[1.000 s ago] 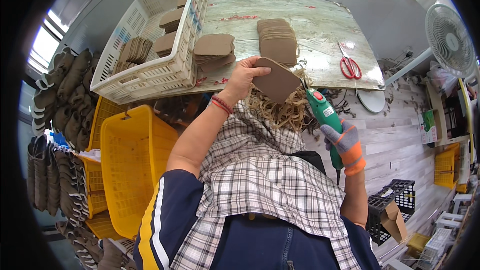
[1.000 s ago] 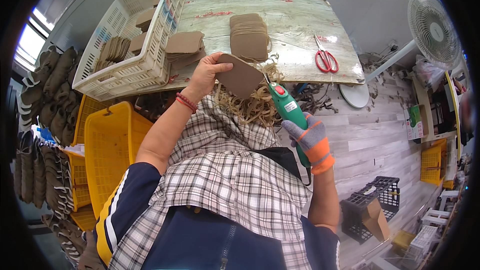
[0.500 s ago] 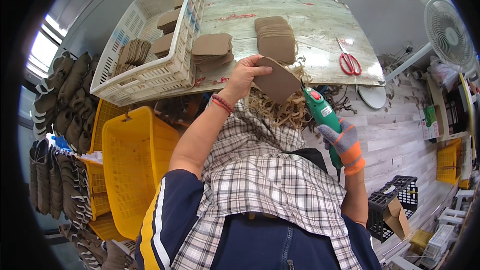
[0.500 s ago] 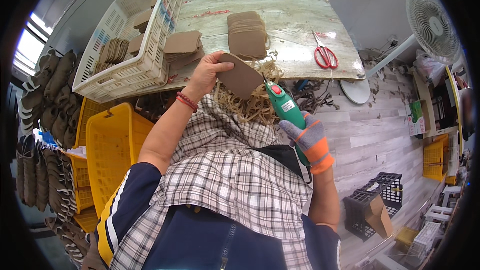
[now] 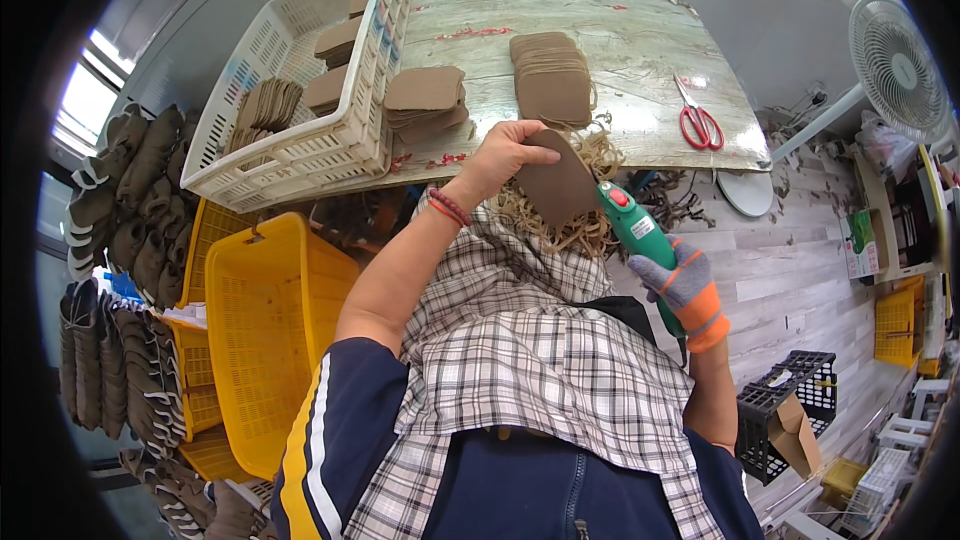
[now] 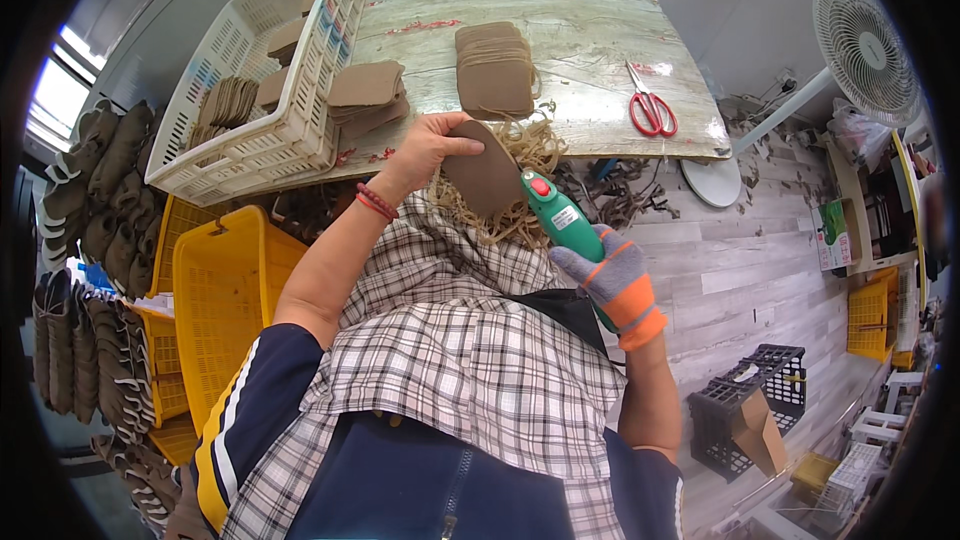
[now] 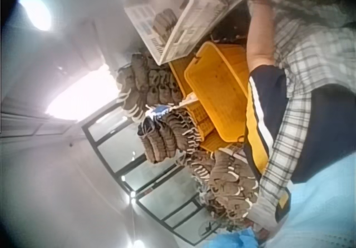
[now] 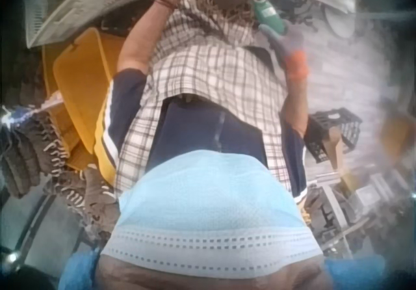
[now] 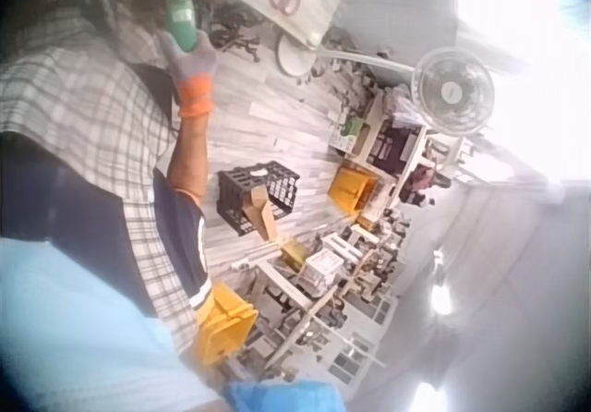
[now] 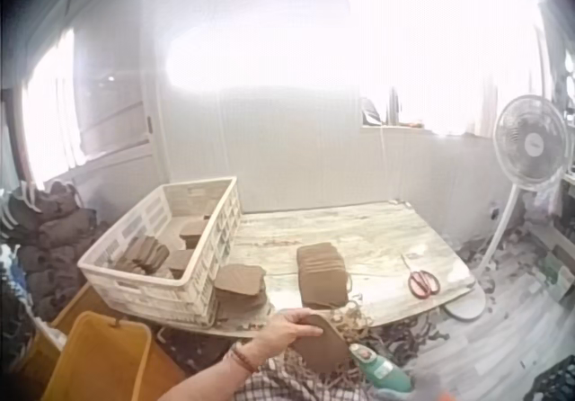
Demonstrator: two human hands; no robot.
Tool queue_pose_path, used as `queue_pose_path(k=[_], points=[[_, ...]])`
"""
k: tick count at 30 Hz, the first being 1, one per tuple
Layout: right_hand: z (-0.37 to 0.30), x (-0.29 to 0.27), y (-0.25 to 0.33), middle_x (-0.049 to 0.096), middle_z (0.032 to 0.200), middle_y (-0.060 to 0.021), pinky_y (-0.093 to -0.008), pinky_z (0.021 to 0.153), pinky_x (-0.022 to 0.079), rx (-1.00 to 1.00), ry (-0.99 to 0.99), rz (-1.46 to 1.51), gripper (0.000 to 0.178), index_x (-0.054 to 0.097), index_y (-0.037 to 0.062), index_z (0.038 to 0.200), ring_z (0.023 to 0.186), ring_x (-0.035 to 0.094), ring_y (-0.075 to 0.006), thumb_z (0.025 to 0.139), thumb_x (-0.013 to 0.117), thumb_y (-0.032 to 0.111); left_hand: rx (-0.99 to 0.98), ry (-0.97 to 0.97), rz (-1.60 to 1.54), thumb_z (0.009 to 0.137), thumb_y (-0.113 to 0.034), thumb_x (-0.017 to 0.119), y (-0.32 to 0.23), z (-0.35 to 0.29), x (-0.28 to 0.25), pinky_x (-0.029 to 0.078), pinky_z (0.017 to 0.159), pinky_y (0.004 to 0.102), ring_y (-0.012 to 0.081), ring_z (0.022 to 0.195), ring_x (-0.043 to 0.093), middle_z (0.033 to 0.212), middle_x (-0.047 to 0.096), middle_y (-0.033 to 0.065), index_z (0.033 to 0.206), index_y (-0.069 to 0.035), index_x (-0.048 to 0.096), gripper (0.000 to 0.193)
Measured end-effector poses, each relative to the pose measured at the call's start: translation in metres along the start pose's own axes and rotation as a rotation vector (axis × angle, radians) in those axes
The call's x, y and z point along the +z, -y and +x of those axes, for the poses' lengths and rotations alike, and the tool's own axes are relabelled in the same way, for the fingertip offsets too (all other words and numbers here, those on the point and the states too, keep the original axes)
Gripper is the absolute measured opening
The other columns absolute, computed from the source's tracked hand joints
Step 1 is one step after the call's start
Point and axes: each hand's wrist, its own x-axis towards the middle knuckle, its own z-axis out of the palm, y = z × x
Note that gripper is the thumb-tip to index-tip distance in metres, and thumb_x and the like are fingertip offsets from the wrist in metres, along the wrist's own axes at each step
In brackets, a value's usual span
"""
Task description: The person uses a green rotary tool to trim the edges of brown cardboard pieces one by one. They pick each piece from a stack, run the tool along the edges, and place the trimmed piece into a white basket. The process is repeated for multiple pieces throughout the clip.
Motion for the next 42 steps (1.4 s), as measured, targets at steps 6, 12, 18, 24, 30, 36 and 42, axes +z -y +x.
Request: queue_pose_path(k=[6,12,18,24,30,36,42], points=[[0.001,0.005,0.005,0.056,0.062,-0.0012,-0.0220,0.043,0.039,0.024,0.011,0.053,0.045,0.059,-0.0014,0.098,0.050,0.050,-0.0058,0.075,0.079,0.032,-0.062,0.098,0.053,0.076,0.002,0.069,-0.001,-0.001,0.008,0.050,0.074,0.0229,0.0087,0.077,0.062,0.088,0.069,0.0026,0.095,-0.001,0.067,0.020],[0.007,0.005,0.006,0.056,0.063,-0.0007,-0.0213,0.044,0.039,-0.002,0.045,0.061,0.041,0.059,-0.0019,0.098,0.051,0.050,-0.0053,0.076,0.078,0.028,-0.098,0.241,0.162,0.075,0.001,0.069,0.000,0.002,0.013,0.048,0.074,0.0226,0.0069,0.077,0.060,0.087,0.069,0.0019,0.092,0.000,0.068,0.017],[0.012,0.010,0.020,0.057,0.064,-0.0004,-0.0214,0.045,0.040,-0.019,0.025,0.203,0.037,0.060,0.0003,0.093,0.051,0.050,-0.0049,0.076,0.078,0.028,-0.069,0.266,0.293,0.075,0.001,0.069,0.000,0.009,0.017,0.048,0.075,0.0221,0.0061,0.078,0.060,0.087,0.068,0.0011,0.091,0.000,0.068,0.016],[0.004,-0.004,0.013,0.058,0.065,-0.0007,-0.0214,0.046,0.041,0.006,-0.010,0.003,0.040,0.061,0.0001,0.095,0.051,0.050,-0.0059,0.075,0.078,0.029,-0.003,0.077,0.019,0.077,0.002,0.067,-0.016,-0.002,-0.007,0.052,0.070,0.0236,0.0095,0.075,0.064,0.089,0.069,0.0039,0.096,0.000,0.067,0.019],[0.005,0.004,0.002,0.057,0.065,-0.0003,-0.0213,0.046,0.040,-0.030,0.008,-0.012,0.041,0.060,-0.0005,0.097,0.052,0.051,-0.0056,0.075,0.079,0.029,-0.030,0.093,0.074,0.077,0.000,0.069,-0.019,-0.004,-0.008,0.052,0.072,0.0235,0.0095,0.076,0.063,0.088,0.069,0.0040,0.095,0.000,0.067,0.018],[0.010,0.012,0.018,0.057,0.065,-0.0002,-0.0208,0.046,0.040,-0.016,0.023,0.062,0.040,0.058,-0.0010,0.098,0.052,0.050,-0.0044,0.076,0.078,0.026,-0.067,0.165,0.070,0.077,0.001,0.069,-0.018,-0.003,0.002,0.051,0.073,0.0230,0.0098,0.077,0.064,0.091,0.070,0.0063,0.100,0.002,0.067,0.023],[0.016,0.015,0.025,0.059,0.065,-0.0005,-0.0207,0.046,0.040,-0.022,0.045,0.059,0.039,0.059,-0.0011,0.098,0.053,0.050,-0.0041,0.076,0.078,0.026,-0.073,0.245,0.150,0.077,0.002,0.068,-0.005,0.005,0.001,0.051,0.074,0.0222,0.0093,0.078,0.063,0.093,0.069,0.0051,0.101,0.001,0.067,0.024]])
